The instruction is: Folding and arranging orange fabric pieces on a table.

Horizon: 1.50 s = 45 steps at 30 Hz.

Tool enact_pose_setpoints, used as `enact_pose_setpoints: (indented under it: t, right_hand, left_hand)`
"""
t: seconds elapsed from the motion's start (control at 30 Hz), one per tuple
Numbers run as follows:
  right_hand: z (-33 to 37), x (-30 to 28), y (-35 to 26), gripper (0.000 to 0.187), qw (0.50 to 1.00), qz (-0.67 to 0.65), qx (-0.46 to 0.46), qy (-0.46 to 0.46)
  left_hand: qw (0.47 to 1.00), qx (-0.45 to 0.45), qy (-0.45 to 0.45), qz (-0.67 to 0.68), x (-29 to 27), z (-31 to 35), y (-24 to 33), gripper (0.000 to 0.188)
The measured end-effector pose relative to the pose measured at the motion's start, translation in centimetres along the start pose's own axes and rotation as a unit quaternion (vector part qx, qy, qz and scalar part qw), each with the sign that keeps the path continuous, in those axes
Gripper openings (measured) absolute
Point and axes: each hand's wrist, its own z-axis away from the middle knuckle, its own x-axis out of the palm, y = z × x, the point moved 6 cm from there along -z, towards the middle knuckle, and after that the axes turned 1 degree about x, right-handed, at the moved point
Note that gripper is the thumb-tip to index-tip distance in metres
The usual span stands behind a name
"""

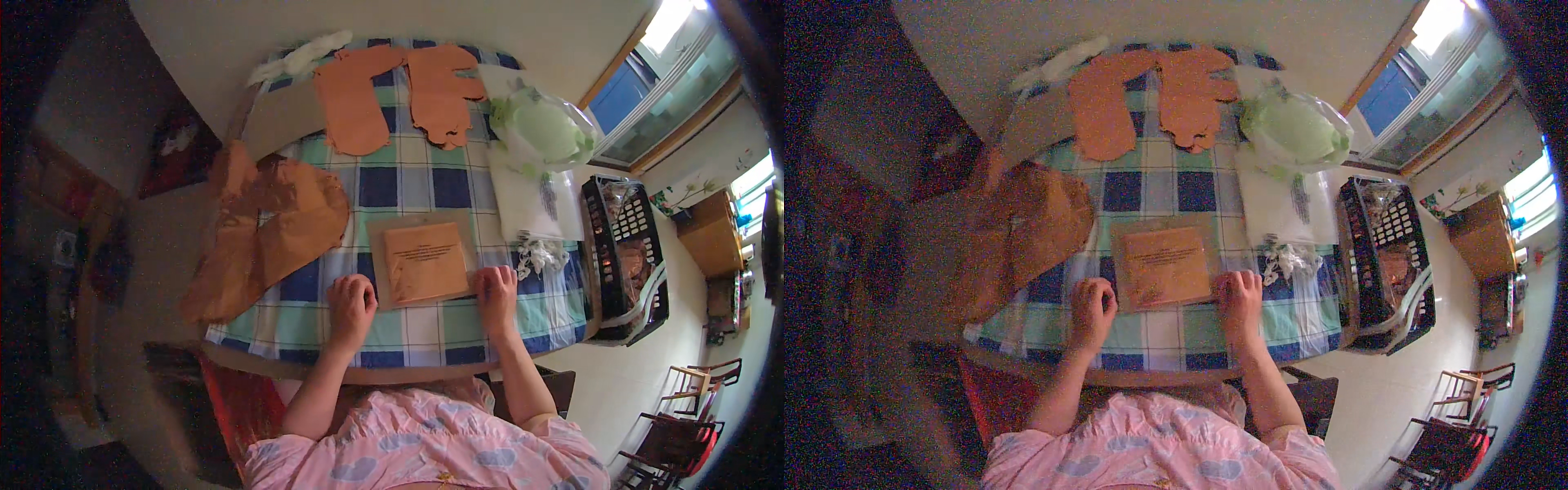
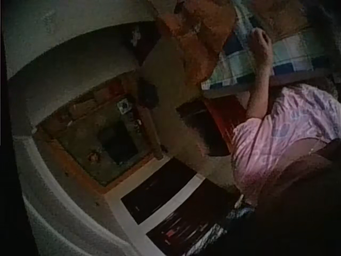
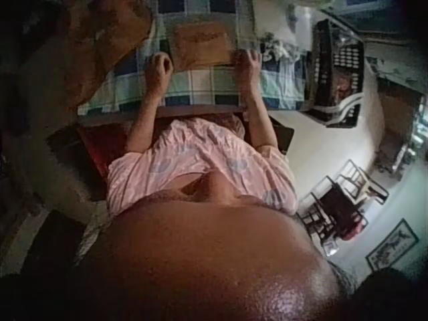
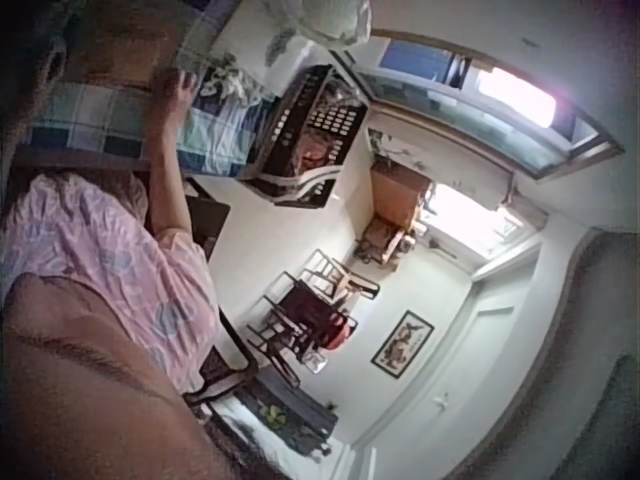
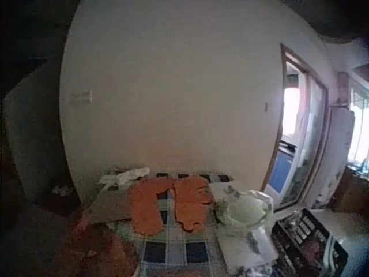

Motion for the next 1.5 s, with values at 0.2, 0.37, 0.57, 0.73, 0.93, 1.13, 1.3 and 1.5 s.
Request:
enact_pose_setpoints:
  t: [0.2,0.37,0.57,0.73,0.93,1.13,1.3,1.5]
  right_hand:
    - [0.3,0.7,1.5,0.01,1.0,0.011,0.017,-0.014]
    - [0.3,0.5,1.1,0.016,1.0,0.026,0.012,-0.008]
    - [-0.2,0.6,1.3,0.012,0.999,0.042,-0.004,0.012]
    - [-0.5,1.0,2.8,0.014,0.994,0.059,0.094,-0.014]
    - [-0.8,1.0,2.8,0.011,0.998,0.02,0.013,-0.065]
    - [0.8,-0.4,0.8,0.006,0.903,-0.41,0.132,-0.007]
    - [2.2,0.5,-0.6,0.004,0.958,-0.263,0.046,-0.104]
    - [2.3,1.9,0.0,0.004,0.967,-0.234,0.005,-0.103]
  left_hand:
    - [1.0,0.021,0.011,-0.014,-0.8,0.0,1.9,0.032]
    - [0.998,0.032,-0.056,-0.01,0.0,1.4,2.8,0.024]
    - [0.998,0.039,-0.042,-0.016,-0.2,1.4,2.8,0.022]
    - [0.999,0.038,-0.026,-0.011,-0.4,1.4,2.8,0.022]
    - [0.999,0.034,-0.022,-0.011,-0.8,1.5,2.7,0.021]
    - [0.996,-0.034,0.038,0.069,-5.0,-1.8,0.4,0.022]
    - [0.991,-0.008,0.107,0.083,-12.2,-8.1,4.0,0.027]
    - [0.98,0.197,-0.021,0.026,-12.4,-11.4,11.7,0.034]
